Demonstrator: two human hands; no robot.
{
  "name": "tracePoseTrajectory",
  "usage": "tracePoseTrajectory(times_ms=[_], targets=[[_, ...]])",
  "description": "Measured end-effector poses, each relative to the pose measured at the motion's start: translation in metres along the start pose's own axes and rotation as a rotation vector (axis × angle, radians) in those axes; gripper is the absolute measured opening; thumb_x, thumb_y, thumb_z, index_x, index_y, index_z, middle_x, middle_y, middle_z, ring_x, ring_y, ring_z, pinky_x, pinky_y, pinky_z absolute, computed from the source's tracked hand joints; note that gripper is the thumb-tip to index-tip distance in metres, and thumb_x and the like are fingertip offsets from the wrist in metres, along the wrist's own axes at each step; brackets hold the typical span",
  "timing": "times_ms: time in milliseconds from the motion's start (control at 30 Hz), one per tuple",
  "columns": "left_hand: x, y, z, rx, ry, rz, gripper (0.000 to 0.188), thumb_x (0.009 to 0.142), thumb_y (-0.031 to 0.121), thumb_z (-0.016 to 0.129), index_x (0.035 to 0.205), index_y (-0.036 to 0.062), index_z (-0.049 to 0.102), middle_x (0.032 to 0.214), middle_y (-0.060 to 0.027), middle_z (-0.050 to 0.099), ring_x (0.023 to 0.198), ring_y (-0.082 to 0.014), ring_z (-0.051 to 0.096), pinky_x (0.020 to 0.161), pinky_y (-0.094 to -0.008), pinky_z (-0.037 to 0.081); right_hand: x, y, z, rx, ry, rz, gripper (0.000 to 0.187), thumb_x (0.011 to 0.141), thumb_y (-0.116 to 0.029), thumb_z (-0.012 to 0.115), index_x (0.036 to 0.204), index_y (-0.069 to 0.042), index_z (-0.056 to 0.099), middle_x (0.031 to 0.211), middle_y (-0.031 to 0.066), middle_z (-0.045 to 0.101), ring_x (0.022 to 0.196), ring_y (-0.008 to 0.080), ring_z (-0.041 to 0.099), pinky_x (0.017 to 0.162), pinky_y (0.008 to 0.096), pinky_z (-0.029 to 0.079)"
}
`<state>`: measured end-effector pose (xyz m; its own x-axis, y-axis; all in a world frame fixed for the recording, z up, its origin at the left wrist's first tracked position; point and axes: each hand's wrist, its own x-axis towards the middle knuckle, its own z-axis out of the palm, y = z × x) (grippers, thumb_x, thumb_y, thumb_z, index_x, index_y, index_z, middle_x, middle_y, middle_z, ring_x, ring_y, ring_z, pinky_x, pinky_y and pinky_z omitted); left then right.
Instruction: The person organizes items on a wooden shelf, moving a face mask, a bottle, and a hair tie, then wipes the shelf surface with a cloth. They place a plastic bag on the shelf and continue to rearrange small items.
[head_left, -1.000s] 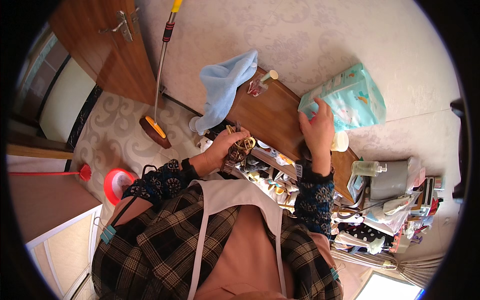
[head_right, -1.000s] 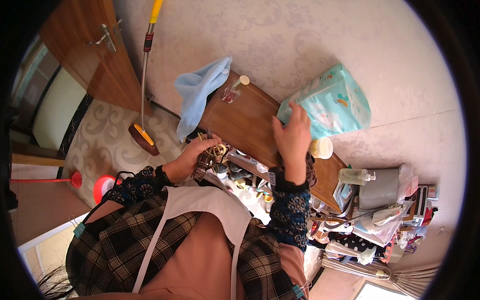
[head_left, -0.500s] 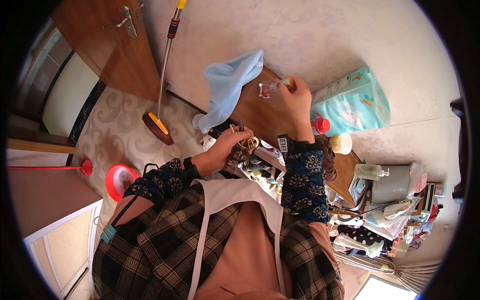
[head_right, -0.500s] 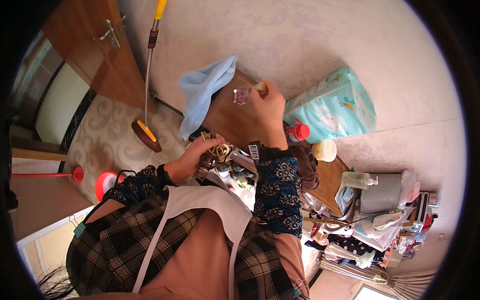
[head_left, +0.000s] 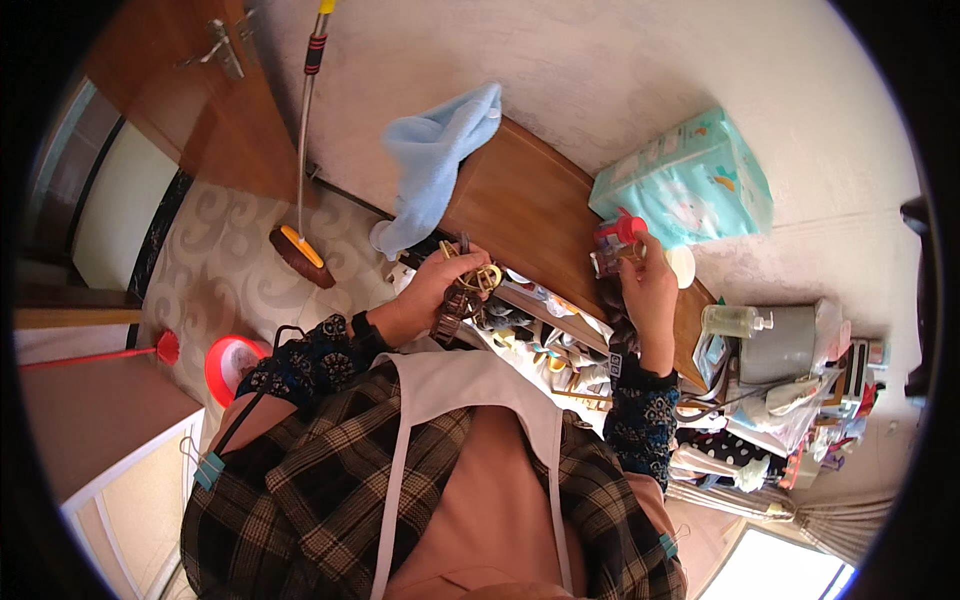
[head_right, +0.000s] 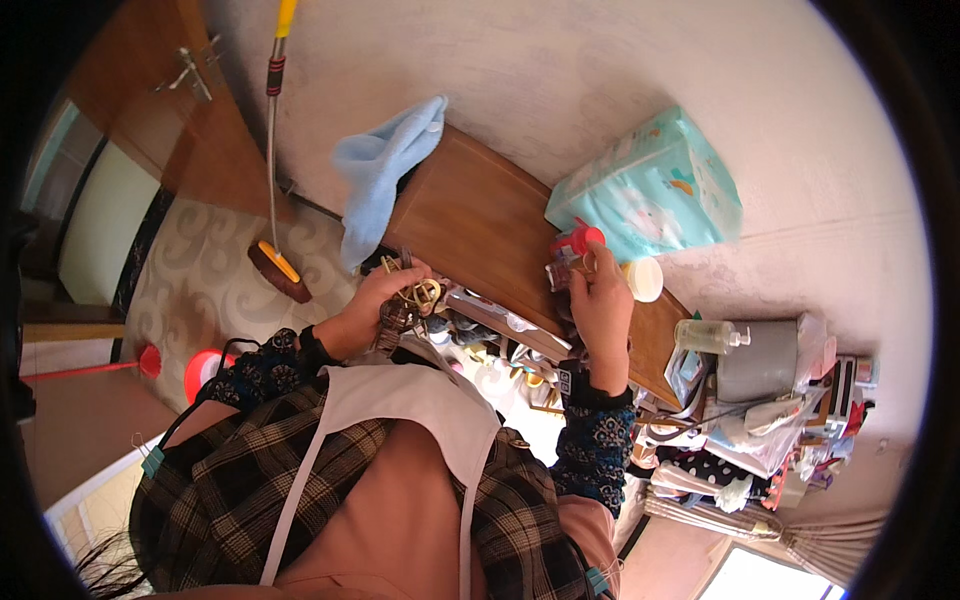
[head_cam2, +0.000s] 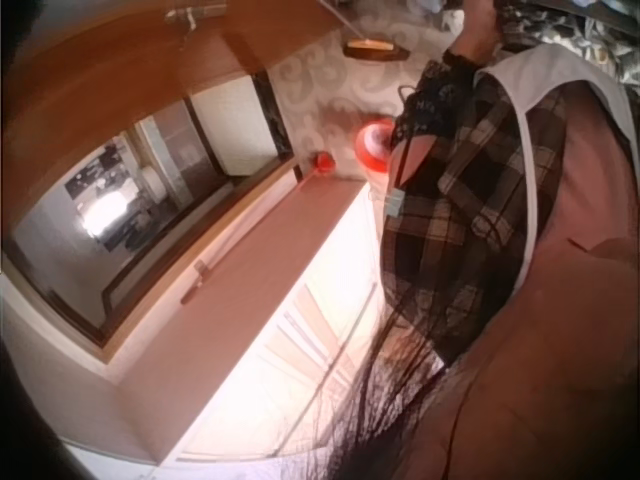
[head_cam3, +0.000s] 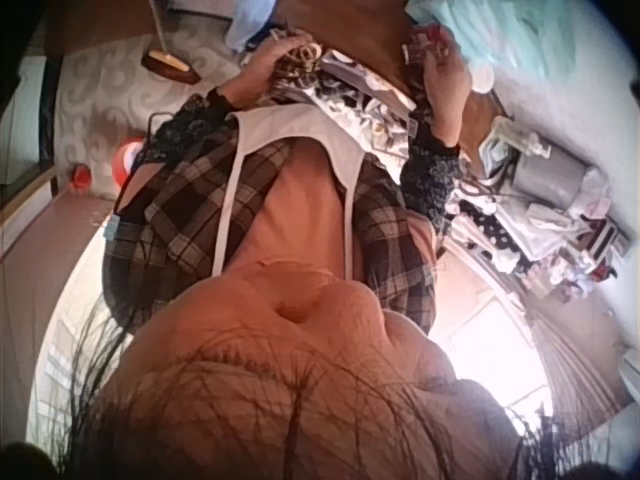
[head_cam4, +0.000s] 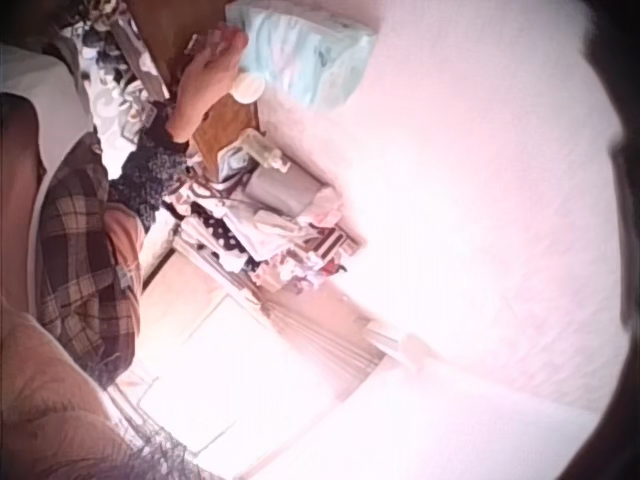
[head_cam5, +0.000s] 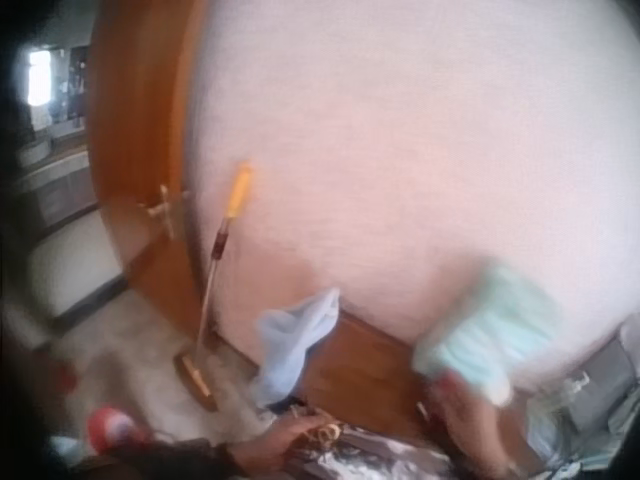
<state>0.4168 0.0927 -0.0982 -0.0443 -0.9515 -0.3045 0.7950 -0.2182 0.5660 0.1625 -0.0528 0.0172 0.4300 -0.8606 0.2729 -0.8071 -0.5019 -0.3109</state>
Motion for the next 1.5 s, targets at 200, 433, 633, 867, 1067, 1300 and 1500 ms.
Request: tracePoseTrajectory(times_ms=[200, 433, 633, 867, 1067, 1300, 1500], targets=[[0.0, 0.004, 0.006, 0.009, -0.018, 0.038, 0.016, 0.097, 0.02, 0.059, 0.099, 0.0044, 0.06, 0.085, -0.0074, 0.067, 0.066, -0.015, 0.064, 0.057, -0.0266, 0.052, -0.035, 0.029, -0.01, 0.046, 0.14, 0.114, 0.058, 0.078, -0.016, 0.077, 0.131, -0.006, 0.055, 0.116, 0.0153, 0.064, 0.101, 0.0334, 0.062, 0.088, 0.0407, 0.05], [-0.008, 0.012, -0.008, 0.1, 0.074, 0.002, 0.018, 0.101, 0.022, 0.053, 0.101, 0.0039, 0.057, 0.086, -0.0043, 0.063, 0.074, -0.0128, 0.063, 0.066, -0.0242, 0.051, -0.055, 0.06, -0.002, -0.155, -0.036, 0.135, 0.068, 0.072, -0.032, 0.079, 0.13, -0.007, 0.056, 0.124, 0.014, 0.061, 0.113, 0.0357, 0.055, 0.097, 0.0442, 0.046], [0.004, 0.005, -0.016, 0.006, 0.121, 0.016, 0.023, 0.099, 0.024, 0.059, 0.105, 0.0023, 0.059, 0.09, -0.0049, 0.063, 0.068, -0.0135, 0.062, 0.061, -0.0256, 0.052, -0.056, 0.079, 0.007, 0.032, -0.019, 0.181, 0.053, 0.073, -0.024, 0.076, 0.12, -0.003, 0.062, 0.11, 0.0163, 0.068, 0.1, 0.0352, 0.065, 0.086, 0.04, 0.052], [0.004, 0.004, -0.011, -0.002, 0.182, 0.018, 0.019, 0.099, 0.023, 0.059, 0.102, 0.004, 0.058, 0.082, -0.0036, 0.063, 0.066, -0.0123, 0.062, 0.058, -0.0241, 0.052, -0.077, 0.099, -0.03, 0.504, 0.24, 0.538, 0.033, 0.081, -0.013, 0.071, 0.109, 0.004, 0.066, 0.098, 0.0082, 0.07, 0.089, 0.015, 0.063, 0.083, 0.0301, 0.05], [-0.001, 0.009, -0.005, 0.012, 0.193, 0.04, 0.021, 0.1, 0.026, 0.06, 0.1, 0.0051, 0.06, 0.081, -0.0017, 0.063, 0.065, -0.0106, 0.062, 0.056, -0.0235, 0.051, -0.094, 0.034, -0.078, 1.201, 0.208, 0.198, 0.064, 0.081, -0.027, 0.073, 0.13, 0.01, 0.052, 0.127, 0.0241, 0.06, 0.115, 0.0321, 0.062, 0.103, 0.0432, 0.048], [0.005, 0.003, -0.006, -0.095, 0.24, 0.041, 0.018, 0.099, 0.024, 0.062, 0.103, 0.0058, 0.062, 0.086, -0.0027, 0.068, 0.069, -0.0137, 0.067, 0.058, -0.0299, 0.057, -0.009, -0.054, 0.012, 0.819, 0.011, 0.213, 0.047, 0.082, -0.019, 0.072, 0.118, 0.007, 0.06, 0.112, 0.0179, 0.069, 0.099, 0.0286, 0.067, 0.09, 0.0344, 0.051], [0.004, 0.004, -0.006, 0.005, 0.231, 0.046, 0.023, 0.099, 0.029, 0.062, 0.096, 0.0061, 0.062, 0.085, -0.0025, 0.066, 0.068, -0.0113, 0.063, 0.059, -0.0246, 0.053, 0.094, -0.049, 0.11, 0.092, 0.219, 0.155, 0.065, 0.079, -0.035, 0.077, 0.128, 0.002, 0.054, 0.116, 0.0242, 0.063, 0.104, 0.0409, 0.06, 0.094, 0.0441, 0.048]])
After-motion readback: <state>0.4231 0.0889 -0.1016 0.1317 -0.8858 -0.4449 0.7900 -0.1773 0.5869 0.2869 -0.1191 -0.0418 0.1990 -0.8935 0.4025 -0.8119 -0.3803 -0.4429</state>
